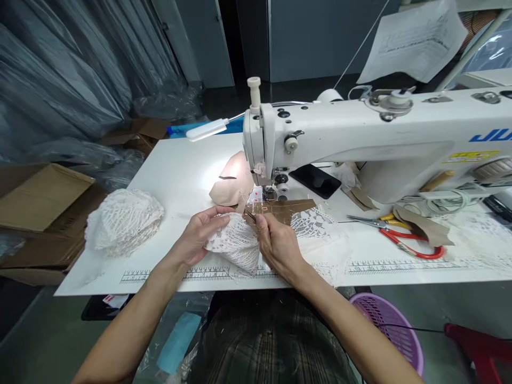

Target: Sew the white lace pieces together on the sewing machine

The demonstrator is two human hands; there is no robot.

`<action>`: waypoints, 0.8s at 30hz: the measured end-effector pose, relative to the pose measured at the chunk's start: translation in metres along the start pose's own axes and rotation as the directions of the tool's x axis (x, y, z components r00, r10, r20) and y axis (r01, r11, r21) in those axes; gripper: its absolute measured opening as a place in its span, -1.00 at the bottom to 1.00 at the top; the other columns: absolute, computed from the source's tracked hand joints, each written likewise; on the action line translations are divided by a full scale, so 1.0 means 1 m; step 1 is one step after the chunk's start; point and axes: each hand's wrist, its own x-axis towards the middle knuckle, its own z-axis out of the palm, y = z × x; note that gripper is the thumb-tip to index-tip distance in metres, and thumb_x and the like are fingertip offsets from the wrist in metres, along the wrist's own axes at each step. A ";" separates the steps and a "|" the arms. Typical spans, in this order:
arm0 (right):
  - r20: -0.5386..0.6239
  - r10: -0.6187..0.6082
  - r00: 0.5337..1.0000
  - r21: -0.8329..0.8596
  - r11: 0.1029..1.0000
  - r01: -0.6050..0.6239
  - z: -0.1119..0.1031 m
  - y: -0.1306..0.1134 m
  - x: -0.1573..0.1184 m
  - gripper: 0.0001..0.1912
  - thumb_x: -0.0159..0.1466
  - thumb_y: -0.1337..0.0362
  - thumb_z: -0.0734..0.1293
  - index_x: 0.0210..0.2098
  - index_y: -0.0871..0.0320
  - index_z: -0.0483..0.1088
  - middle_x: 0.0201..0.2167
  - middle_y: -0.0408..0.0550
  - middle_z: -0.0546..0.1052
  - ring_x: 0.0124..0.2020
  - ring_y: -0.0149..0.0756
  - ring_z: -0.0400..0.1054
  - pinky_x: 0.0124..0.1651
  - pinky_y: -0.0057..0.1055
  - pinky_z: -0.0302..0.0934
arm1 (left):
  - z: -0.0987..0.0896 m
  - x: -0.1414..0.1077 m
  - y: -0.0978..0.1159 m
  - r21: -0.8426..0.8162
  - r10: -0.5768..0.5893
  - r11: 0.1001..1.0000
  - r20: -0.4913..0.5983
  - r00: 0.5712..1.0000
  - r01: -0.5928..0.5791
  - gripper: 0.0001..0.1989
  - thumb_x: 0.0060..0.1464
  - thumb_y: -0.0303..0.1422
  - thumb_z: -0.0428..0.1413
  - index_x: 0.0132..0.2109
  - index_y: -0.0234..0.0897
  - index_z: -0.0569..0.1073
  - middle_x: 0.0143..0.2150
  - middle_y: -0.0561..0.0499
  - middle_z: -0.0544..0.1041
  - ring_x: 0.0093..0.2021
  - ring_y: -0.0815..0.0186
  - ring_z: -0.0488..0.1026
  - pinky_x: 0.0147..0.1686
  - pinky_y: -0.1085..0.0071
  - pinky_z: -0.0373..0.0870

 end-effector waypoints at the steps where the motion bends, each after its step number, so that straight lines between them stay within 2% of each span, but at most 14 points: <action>1: -0.010 -0.025 1.000 -0.045 0.999 0.025 0.001 0.000 0.002 -0.59 0.44 0.02 0.02 -0.35 0.09 0.30 -0.55 -0.13 0.39 -0.53 -0.31 0.29 -0.39 -0.40 0.14 | -0.001 0.000 0.000 0.005 0.001 1.000 0.005 1.000 -0.001 -0.66 0.00 -0.31 0.30 -0.06 -0.28 0.52 -0.32 -0.01 0.61 -0.35 0.35 0.51 -0.32 0.48 0.40; 5: -0.015 -0.090 0.996 -0.141 0.986 0.087 0.004 0.001 0.006 -0.60 0.43 0.03 0.07 -0.36 0.11 0.33 -0.55 -0.13 0.40 -0.55 -0.33 0.26 -0.42 -0.41 0.07 | -0.004 0.002 -0.002 0.036 -0.006 0.999 0.008 1.000 0.006 -0.67 0.01 -0.30 0.30 -0.05 -0.26 0.53 -0.31 0.01 0.58 -0.35 0.38 0.50 -0.33 0.50 0.37; 9: -0.047 -0.089 0.995 -0.211 0.974 0.078 0.006 0.001 0.009 -0.60 0.41 0.01 0.09 -0.36 0.12 0.34 -0.57 -0.13 0.39 -0.58 -0.35 0.19 -0.45 -0.41 0.01 | -0.003 0.001 -0.002 0.014 -0.019 1.000 -0.002 1.000 0.019 -0.64 0.00 -0.30 0.31 -0.04 -0.28 0.52 -0.29 -0.01 0.58 -0.35 0.37 0.49 -0.33 0.47 0.38; 11: -0.069 -0.055 0.996 -0.190 0.981 0.041 0.006 0.003 0.008 -0.60 0.40 0.00 0.10 -0.37 0.12 0.33 -0.58 -0.14 0.38 -0.59 -0.35 0.18 -0.45 -0.41 0.01 | -0.002 0.001 -0.002 0.000 -0.022 1.000 -0.005 1.000 0.022 -0.63 -0.02 -0.30 0.31 -0.04 -0.30 0.52 -0.28 -0.03 0.59 -0.33 0.34 0.50 -0.31 0.46 0.39; 16: -0.042 0.040 0.998 0.030 0.999 -0.039 0.003 0.007 0.002 -0.62 0.43 0.02 0.06 -0.34 0.10 0.30 -0.56 -0.17 0.37 -0.55 -0.35 0.25 -0.43 -0.43 0.09 | -0.001 0.002 0.000 0.001 -0.018 1.000 -0.008 1.000 0.018 -0.62 -0.03 -0.31 0.32 -0.05 -0.31 0.52 -0.27 -0.06 0.60 -0.31 0.32 0.52 -0.31 0.45 0.40; 20: -0.003 0.015 1.000 0.019 1.000 -0.015 0.005 0.007 -0.002 -0.63 0.42 0.04 0.08 -0.43 0.09 0.23 -0.57 -0.18 0.34 -0.55 -0.35 0.21 -0.44 -0.42 0.05 | -0.001 0.003 0.000 -0.015 -0.027 1.000 0.008 1.000 0.027 -0.61 -0.03 -0.32 0.32 -0.04 -0.31 0.51 -0.26 -0.06 0.61 -0.34 0.34 0.51 -0.31 0.45 0.40; 24: -0.013 -0.001 1.000 -0.026 1.000 0.001 0.008 0.005 -0.001 -0.65 0.40 0.04 0.10 -0.44 0.08 0.20 -0.60 -0.19 0.28 -0.55 -0.35 0.16 -0.43 -0.41 0.02 | -0.002 0.002 0.001 0.006 -0.031 1.000 0.009 0.999 0.031 -0.62 -0.03 -0.31 0.32 -0.04 -0.30 0.52 -0.26 -0.05 0.60 -0.31 0.34 0.51 -0.28 0.44 0.39</action>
